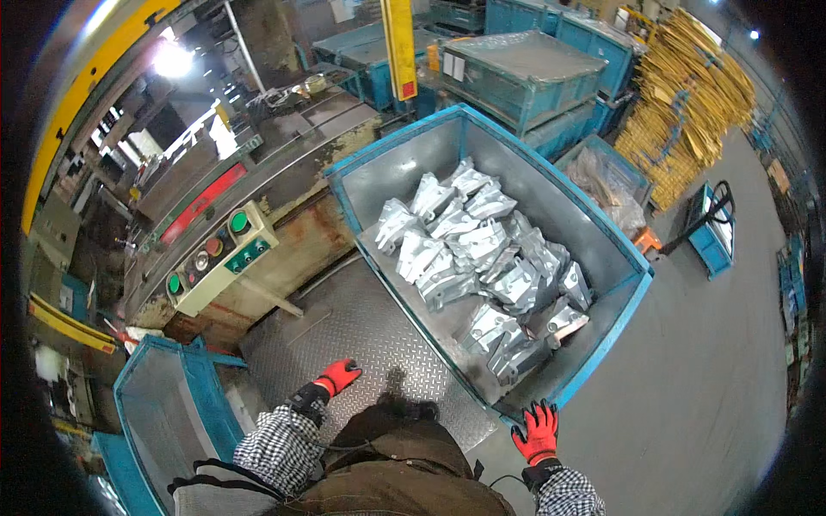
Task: Operating an industrial press machine to shape metal components.
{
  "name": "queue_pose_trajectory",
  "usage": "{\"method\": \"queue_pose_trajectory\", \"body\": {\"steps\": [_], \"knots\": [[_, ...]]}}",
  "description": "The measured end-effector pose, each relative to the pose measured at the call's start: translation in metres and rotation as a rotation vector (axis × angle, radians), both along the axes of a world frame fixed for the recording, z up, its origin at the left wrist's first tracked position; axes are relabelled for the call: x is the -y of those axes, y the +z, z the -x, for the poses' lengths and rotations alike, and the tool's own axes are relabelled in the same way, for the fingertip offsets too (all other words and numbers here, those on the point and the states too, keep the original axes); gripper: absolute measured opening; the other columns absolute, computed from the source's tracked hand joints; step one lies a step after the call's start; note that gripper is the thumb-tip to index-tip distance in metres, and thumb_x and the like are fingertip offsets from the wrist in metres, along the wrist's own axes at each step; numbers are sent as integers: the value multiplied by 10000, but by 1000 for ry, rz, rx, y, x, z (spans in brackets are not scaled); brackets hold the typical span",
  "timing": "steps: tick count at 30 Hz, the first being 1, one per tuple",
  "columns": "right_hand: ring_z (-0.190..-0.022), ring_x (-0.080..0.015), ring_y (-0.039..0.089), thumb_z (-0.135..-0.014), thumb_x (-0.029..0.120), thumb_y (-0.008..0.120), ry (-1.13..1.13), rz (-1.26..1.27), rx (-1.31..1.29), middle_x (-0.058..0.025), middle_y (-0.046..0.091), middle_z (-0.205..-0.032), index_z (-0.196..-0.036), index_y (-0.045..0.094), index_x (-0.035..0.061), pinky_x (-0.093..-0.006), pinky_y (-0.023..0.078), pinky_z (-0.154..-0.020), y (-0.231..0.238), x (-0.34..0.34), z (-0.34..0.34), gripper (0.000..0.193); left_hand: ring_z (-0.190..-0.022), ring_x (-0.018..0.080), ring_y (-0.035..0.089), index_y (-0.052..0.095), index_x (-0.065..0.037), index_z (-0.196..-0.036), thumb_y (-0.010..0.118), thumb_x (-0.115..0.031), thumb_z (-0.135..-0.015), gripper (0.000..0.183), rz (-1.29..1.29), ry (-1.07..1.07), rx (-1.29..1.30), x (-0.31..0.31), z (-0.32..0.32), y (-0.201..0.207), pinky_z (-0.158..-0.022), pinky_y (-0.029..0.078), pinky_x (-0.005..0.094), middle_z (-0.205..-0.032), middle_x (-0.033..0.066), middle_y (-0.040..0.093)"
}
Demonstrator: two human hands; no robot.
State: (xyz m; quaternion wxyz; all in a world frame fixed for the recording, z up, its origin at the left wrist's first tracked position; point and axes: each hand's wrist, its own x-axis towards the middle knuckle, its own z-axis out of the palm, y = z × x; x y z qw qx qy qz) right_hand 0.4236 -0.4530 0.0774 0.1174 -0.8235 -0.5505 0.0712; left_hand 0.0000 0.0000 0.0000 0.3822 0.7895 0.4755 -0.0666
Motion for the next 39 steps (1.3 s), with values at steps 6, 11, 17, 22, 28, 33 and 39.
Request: {"method": "queue_pose_trajectory", "body": {"steps": [6,11,17,22,28,33,39], "knots": [[-1446,-449,362,-787,407,763,-15,3,32,-207,493,-1442,-1272,618,57,-650,201,-1230,13,1,1,615,-1225,414,635,672,-7,-1302,724,-581,-849,733,121,300,-76,-10,94,-21,-1055,496,444,-1285,250,687],[-1447,-471,349,-774,426,773,-35,111,45,-219,485,-1447,-1288,603,27,-653,205,-1226,21,0,8,673,-1217,419,644,682,24,-1274,741,-624,-797,808,101,288,-468,-45,135,-55,-1036,508,467,-1276,256,692],[-1471,-504,298,-792,517,730,-250,474,39,-225,468,-1488,-1377,542,25,-652,200,-1225,40,-32,32,787,-1228,424,635,664,33,-1299,729,-610,-812,809,27,276,-261,-157,73,-63,-1044,502,482,-1284,285,675],[-1487,-469,325,-920,649,553,-608,932,-361,-199,401,-1593,-1527,427,142,-612,232,-1242,56,-113,89,800,-1220,428,637,651,27,-1316,707,-598,-832,793,59,85,-18,-241,-18,-59,-1047,498,477,-1273,277,680],[-1400,-414,484,-833,610,719,-479,592,-519,-270,510,-1503,-1512,433,-18,-492,375,-1171,8,-189,28,968,-1145,410,672,711,-29,-1193,724,-593,-806,684,136,-159,-69,-293,-78,-74,-982,531,492,-1189,246,714],[-1362,-367,543,-857,545,754,-689,386,-623,-225,565,-1468,-1538,420,30,-455,417,-1139,-56,-286,-24,917,-1160,405,667,703,-21,-1206,718,-554,-840,647,190,-216,-30,-294,-111,-85,-1006,522,486,-1215,248,705],[-1397,-365,522,-854,529,785,-783,-17,-819,-231,543,-1500,-1566,384,23,-429,415,-1155,-148,-425,-100,961,-1141,353,688,650,4,-1303,730,-491,-884,653,350,-178,-92,-250,-120,-100,-990,531,438,-1217,224,718]]}}
